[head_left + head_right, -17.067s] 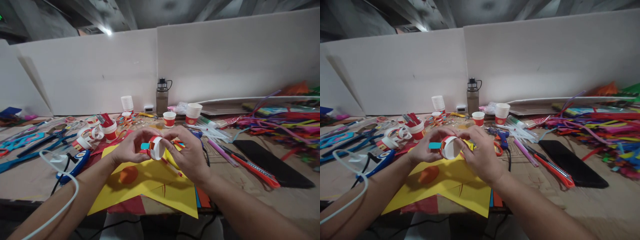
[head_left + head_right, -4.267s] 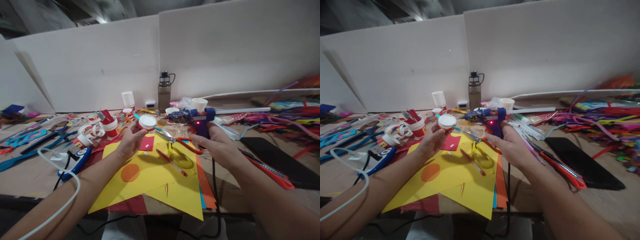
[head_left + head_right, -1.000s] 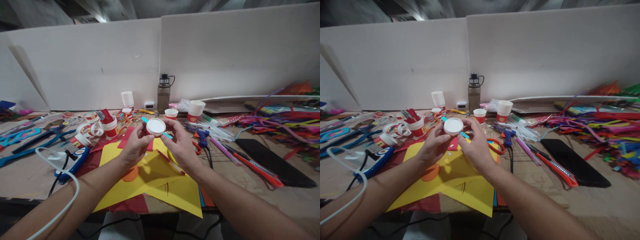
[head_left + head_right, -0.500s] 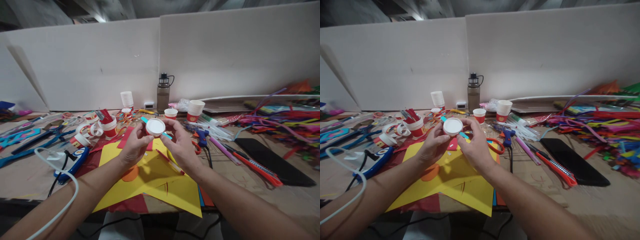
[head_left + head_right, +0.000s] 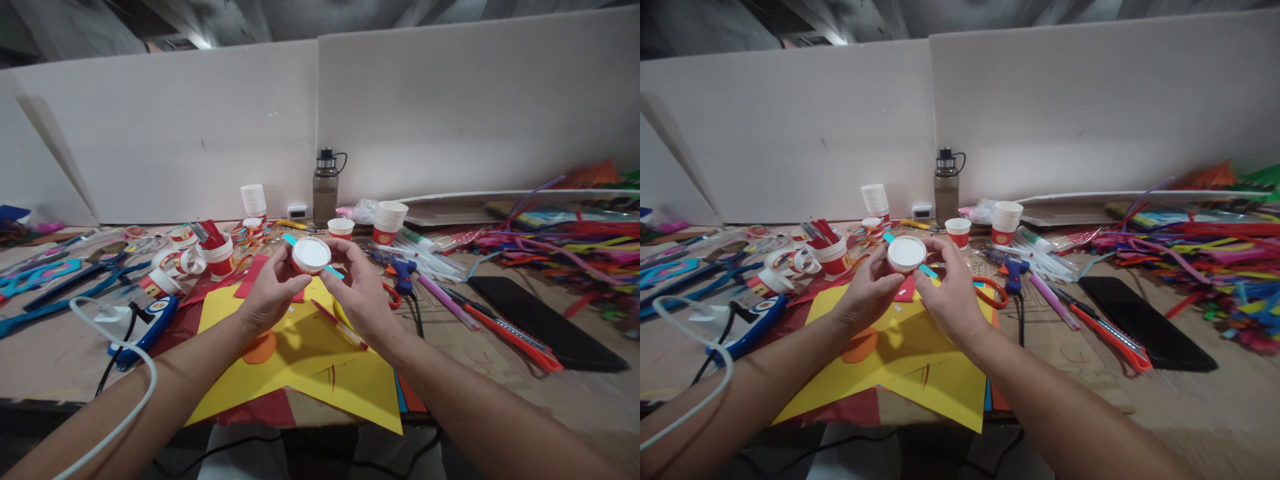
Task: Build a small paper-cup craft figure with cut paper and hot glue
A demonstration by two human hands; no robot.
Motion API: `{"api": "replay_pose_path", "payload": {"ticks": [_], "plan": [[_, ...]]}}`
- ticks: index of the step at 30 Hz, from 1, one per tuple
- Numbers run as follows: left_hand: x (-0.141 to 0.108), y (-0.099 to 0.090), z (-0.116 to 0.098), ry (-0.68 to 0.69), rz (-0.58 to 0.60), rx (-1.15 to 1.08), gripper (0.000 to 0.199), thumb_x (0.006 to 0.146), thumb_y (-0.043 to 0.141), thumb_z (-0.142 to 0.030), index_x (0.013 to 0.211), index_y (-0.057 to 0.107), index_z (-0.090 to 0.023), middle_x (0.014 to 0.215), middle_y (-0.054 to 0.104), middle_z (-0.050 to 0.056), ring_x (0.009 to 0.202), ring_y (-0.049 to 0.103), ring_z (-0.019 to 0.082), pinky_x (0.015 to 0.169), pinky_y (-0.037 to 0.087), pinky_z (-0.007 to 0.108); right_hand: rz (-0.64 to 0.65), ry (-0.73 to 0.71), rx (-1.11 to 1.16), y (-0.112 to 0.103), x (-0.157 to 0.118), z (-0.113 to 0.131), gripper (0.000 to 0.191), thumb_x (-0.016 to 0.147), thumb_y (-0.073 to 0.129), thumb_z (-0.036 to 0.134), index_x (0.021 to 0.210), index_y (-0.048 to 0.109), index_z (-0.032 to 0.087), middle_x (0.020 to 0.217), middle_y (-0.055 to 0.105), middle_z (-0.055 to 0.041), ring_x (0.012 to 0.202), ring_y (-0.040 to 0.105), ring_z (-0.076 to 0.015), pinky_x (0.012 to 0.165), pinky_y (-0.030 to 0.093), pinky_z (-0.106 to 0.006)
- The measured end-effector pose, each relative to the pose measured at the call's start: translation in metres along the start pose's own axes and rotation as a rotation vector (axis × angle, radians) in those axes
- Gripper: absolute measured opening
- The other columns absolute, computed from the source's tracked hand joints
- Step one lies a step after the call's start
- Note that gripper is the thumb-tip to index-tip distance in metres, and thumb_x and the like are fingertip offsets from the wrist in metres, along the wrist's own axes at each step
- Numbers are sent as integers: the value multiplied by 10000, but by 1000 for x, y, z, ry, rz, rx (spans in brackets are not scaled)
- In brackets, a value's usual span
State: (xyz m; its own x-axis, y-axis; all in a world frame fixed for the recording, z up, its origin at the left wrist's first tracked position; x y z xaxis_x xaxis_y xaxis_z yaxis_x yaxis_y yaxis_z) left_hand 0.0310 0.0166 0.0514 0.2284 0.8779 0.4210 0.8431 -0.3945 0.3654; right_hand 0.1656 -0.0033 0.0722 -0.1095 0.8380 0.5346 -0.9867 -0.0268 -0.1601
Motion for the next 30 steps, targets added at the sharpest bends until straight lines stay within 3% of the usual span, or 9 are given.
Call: {"api": "replay_pose_path", "payload": {"ticks": [30], "plan": [[0,3,-2,6,-8,-26,479,667,765,-206,1118,607,-181,1174,643,92,1142,571,252,1002,410,344,2,-10,14,3,-3,1,331,817,613,212,1131,515,243,1170,592,-70,1004,586,-193,884,507,-400]]}}
Point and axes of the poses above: each hand's wrist, its own x-axis towards the middle knuckle, its own y-axis out of the palm, z = x × y, the point moved 4 cm from there along x, towards the middle knuckle
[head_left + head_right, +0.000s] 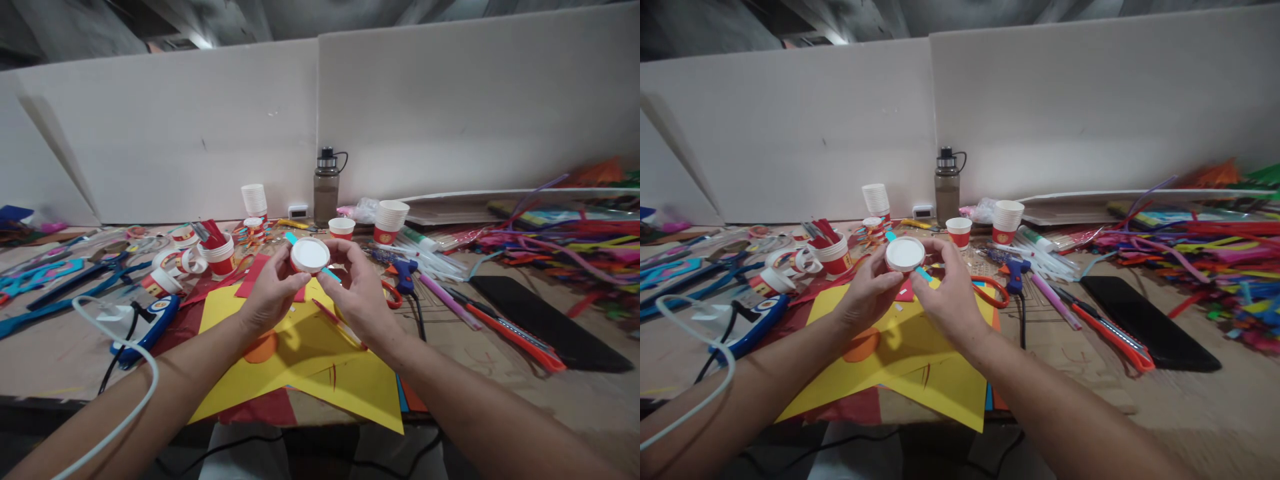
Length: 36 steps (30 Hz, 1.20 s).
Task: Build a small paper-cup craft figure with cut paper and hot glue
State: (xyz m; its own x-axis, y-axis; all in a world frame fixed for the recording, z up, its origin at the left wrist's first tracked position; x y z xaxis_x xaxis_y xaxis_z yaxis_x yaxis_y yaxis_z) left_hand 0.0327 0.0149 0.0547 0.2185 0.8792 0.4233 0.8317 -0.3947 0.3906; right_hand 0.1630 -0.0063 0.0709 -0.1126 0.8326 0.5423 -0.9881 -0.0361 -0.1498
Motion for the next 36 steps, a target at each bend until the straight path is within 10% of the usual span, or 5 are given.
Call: {"api": "replay_pose_path", "payload": {"ticks": [21,27,31,36], "plan": [[7,-17,3,-114,-31,-146,475,701,739,-189,1160,615,-190,1046,675,57,941,636,159,857,526,261,-58,16,26,-25,11,1,339,842,624,379,1121,529,212,1125,593,-71,961,583,-177,823,503,-351],[7,-24,-3,-53,-63,-87,526,689,756,-166,1188,596,-204,1064,668,61,984,636,174,844,544,269,-169,93,-668,-82,21,-17,319,831,591,364,1073,571,157,1069,615,-135,915,605,-243,799,493,-393],[7,-24,-5,-25,-61,-46,557,674,770,-173,1201,591,-195,1147,660,85,1104,617,219,942,517,303,-5,287,-1341,-115,17,-49,410,851,538,449,983,615,69,1034,613,-254,1077,554,-404,885,436,-493],[8,-22,-4,-34,-27,-28,542,674,767,-204,1187,597,-165,1201,651,122,1166,596,264,1007,489,350,145,567,-1364,-134,14,-83,553,811,570,493,1092,574,17,1008,656,-275,915,652,-369,703,475,-390]]}}
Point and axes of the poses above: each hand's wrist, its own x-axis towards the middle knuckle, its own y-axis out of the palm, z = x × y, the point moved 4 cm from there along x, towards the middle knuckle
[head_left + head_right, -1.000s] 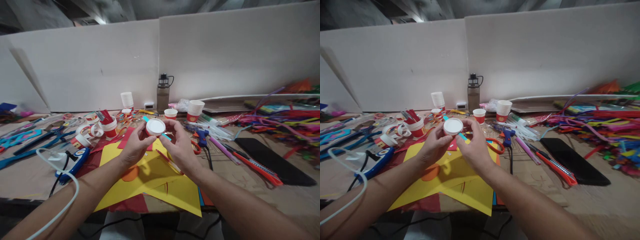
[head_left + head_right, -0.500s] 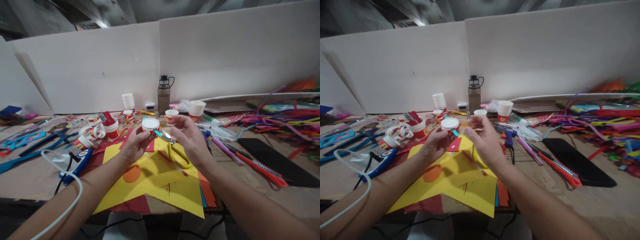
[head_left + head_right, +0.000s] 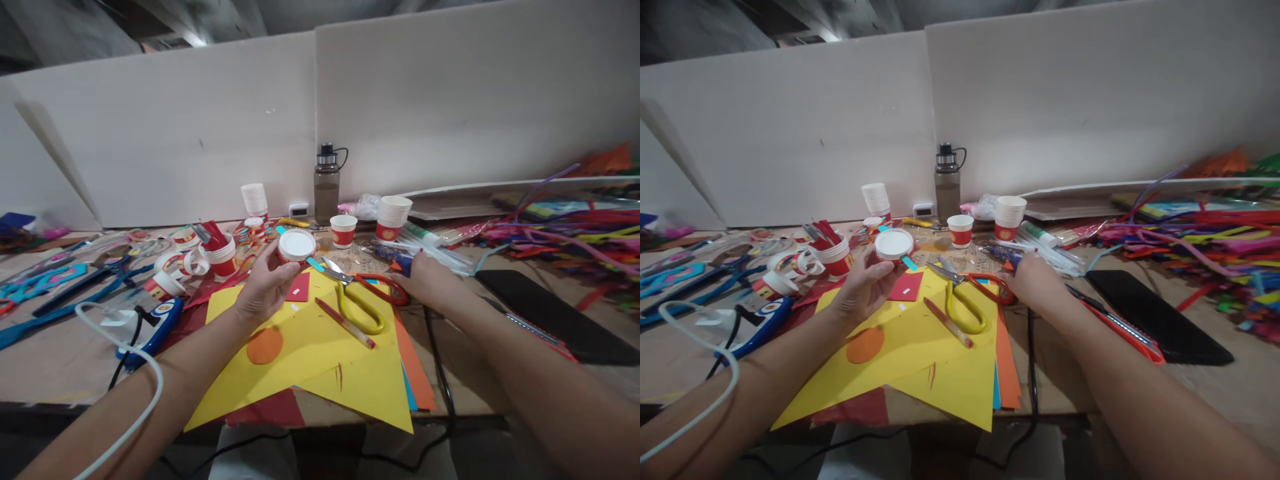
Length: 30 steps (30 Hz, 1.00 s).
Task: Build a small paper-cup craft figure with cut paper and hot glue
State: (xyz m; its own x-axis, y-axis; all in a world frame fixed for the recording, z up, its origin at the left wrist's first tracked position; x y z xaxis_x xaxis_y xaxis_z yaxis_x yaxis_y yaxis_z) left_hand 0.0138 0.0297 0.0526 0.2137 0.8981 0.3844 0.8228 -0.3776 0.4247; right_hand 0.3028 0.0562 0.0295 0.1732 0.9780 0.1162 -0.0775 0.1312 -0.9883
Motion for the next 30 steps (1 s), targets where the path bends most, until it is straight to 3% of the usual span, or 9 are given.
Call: {"api": "replay_pose_path", "payload": {"ticks": [6,13,17,20,23,27,30], "plan": [[1,0,-3,30,-27,9,549,659,773,-183,1180,599,-173,1181,660,106,1155,602,242,1007,480,315,74,111,242,-2,10,-7,319,738,582,352,927,655,105,829,693,-170,755,667,-270,547,418,-291],[4,-6,-3,22,-42,-16,580,666,771,-178,1212,577,-188,1204,650,101,1161,600,233,971,496,284,-56,183,716,-13,1,-1,68,685,566,247,705,571,183,572,550,-13,544,526,-161,488,383,-259],[6,-10,-1,-33,0,-48,538,706,741,-205,1217,571,-202,1196,661,103,1145,616,234,932,519,282,-140,34,1115,-24,-11,11,129,659,591,184,779,547,207,620,504,32,554,505,-135,514,434,-255],[6,-13,0,-47,-30,-23,513,689,756,-209,1175,590,-196,1198,662,105,1160,607,236,950,511,286,-92,-168,1311,-33,-25,22,306,693,680,236,978,568,236,729,578,35,601,551,-137,562,479,-265],[7,-14,0,-29,-60,7,504,663,780,-219,1135,606,-194,1201,658,104,1189,587,247,992,489,319,5,-293,1334,-38,-40,32,419,744,715,309,1124,552,241,790,630,12,594,559,-139,506,462,-252],[8,-13,3,-14,-87,35,486,651,783,-206,1110,624,-184,1173,666,100,1181,587,248,1010,476,340,43,-418,1327,-46,-55,41,440,761,727,307,1167,571,243,1054,676,-35,882,644,-191,730,543,-286],[7,-13,6,-18,-105,50,460,650,782,-189,1088,640,-187,1125,681,88,1119,618,232,1002,484,333,58,-481,1301,-46,-59,44,415,790,701,332,1172,571,230,1134,668,-46,1005,633,-219,817,540,-316]]}}
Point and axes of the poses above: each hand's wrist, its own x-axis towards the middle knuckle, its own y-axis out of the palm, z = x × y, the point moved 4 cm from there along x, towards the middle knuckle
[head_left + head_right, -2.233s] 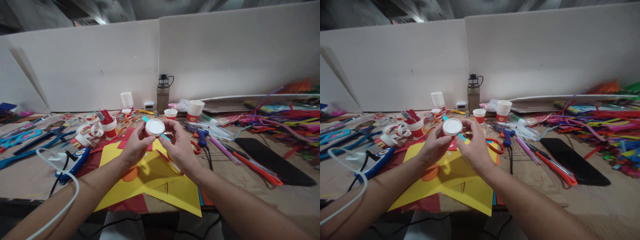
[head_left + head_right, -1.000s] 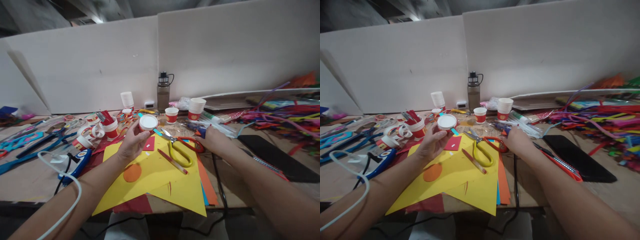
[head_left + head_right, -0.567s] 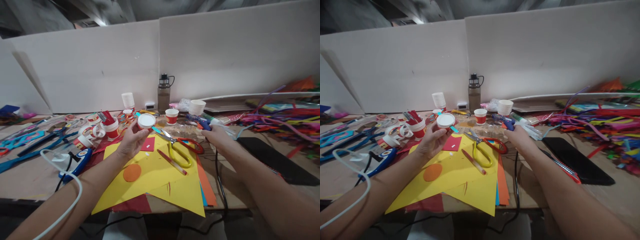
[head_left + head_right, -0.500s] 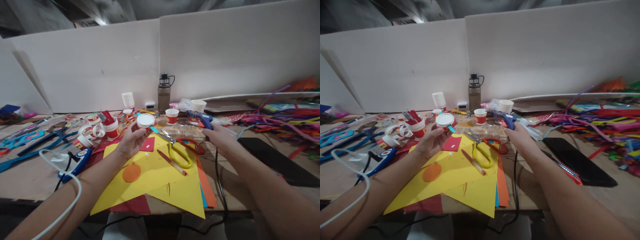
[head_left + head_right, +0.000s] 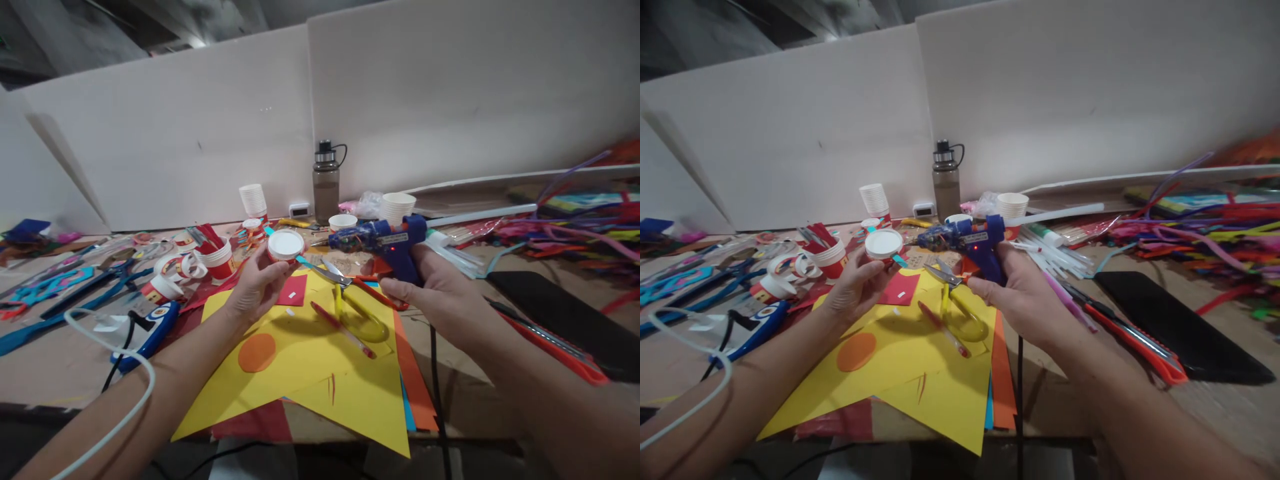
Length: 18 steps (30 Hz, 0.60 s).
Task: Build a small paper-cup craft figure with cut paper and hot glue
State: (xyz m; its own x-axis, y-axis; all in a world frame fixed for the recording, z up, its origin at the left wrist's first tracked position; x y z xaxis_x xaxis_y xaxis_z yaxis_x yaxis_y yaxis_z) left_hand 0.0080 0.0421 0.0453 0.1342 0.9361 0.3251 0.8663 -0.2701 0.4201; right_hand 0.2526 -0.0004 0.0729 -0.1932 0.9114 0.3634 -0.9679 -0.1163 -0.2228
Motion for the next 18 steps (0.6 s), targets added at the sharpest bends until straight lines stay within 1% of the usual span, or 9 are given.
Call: {"api": "replay_pose_path", "payload": {"ticks": [3,8,13,18], "plan": [[-1,1,1,1,5,7,475,645,792,-184,1095,640,-189,1136,675,87,1109,622,231,1015,478,340,-1,2,-81,0,-1,-3,415,824,668,378,1195,561,227,1117,672,-47,1020,624,-227,812,538,-324],[-3,3,0,18,8,19,471,643,800,-184,1088,645,-190,1133,672,77,1094,626,216,1008,481,313,-14,-2,-226,-2,-3,-4,373,848,631,436,1146,587,215,1068,677,-56,950,632,-228,786,541,-338],[-4,3,1,9,-2,36,471,649,801,-179,1091,637,-200,1139,665,65,1084,621,188,982,481,270,-3,-29,-280,-1,-2,-5,389,859,614,434,1180,577,219,1081,672,-58,955,630,-235,804,539,-356],[-5,3,3,1,-32,59,496,641,796,-167,1103,620,-204,1125,660,56,1056,621,176,959,480,260,1,-49,-332,-2,-1,-7,390,850,619,418,1189,578,229,1087,670,-57,966,626,-254,839,527,-396]]}}
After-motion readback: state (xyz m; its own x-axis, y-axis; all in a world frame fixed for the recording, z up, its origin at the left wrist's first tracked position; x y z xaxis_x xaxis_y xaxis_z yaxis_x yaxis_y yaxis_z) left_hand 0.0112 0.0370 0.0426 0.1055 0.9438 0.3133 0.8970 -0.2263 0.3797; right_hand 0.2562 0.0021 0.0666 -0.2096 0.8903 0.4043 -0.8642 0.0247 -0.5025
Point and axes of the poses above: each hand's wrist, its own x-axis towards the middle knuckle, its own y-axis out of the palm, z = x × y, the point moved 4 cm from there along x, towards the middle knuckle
